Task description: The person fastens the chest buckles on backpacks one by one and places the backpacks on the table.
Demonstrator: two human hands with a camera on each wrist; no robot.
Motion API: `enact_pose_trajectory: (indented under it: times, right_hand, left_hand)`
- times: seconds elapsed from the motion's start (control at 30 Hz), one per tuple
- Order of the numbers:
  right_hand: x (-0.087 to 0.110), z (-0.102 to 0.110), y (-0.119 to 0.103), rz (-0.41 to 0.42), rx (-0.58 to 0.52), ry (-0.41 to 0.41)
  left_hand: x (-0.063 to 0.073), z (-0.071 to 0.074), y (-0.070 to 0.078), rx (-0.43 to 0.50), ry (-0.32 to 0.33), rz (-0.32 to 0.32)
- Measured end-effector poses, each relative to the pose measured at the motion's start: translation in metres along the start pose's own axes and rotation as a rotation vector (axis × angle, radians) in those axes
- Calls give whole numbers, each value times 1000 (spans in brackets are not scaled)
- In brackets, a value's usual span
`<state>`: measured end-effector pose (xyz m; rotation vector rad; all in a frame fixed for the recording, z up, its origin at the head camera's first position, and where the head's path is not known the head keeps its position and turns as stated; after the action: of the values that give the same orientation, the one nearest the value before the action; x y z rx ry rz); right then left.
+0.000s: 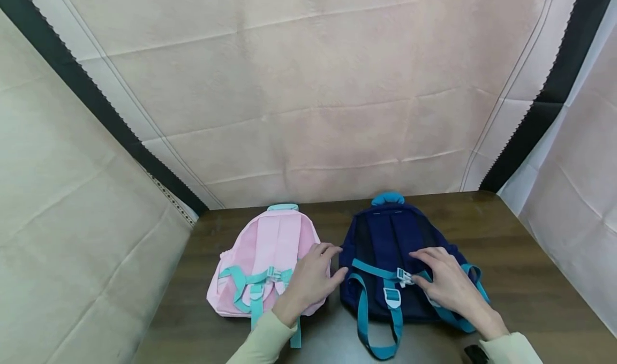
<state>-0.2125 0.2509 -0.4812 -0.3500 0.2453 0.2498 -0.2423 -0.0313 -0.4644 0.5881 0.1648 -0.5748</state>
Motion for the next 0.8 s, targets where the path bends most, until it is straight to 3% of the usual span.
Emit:
enact_pose_trajectory:
  times: [0.13,0.37,0.6,0.8]
  right_hand:
    - [1,-6,3,-4,0,-44]
    - [2,-16,3,9,3,-93]
    - [0,-19,4,13,8,-96]
    - [0,-22,4,17,13,-108]
  left_hand:
    - [-8,-22,16,24,-48,-43]
    - [-26,-57,47,-46,-143,-141]
    - [-44,-86,62,-179,-222,-191]
    - [-53,-101,71,-196,-254,-207]
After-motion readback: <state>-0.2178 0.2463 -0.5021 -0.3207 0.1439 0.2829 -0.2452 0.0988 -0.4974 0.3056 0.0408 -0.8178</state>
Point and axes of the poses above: each hand's wrist, its own x-axis away from the middle knuckle, its own z-axis out of the back of the hand, y = z × x, the point moved 7 cm from there along -x, towards the middle knuckle, and after that the axes turned 7 degrees about x, right-handed, at the moved point
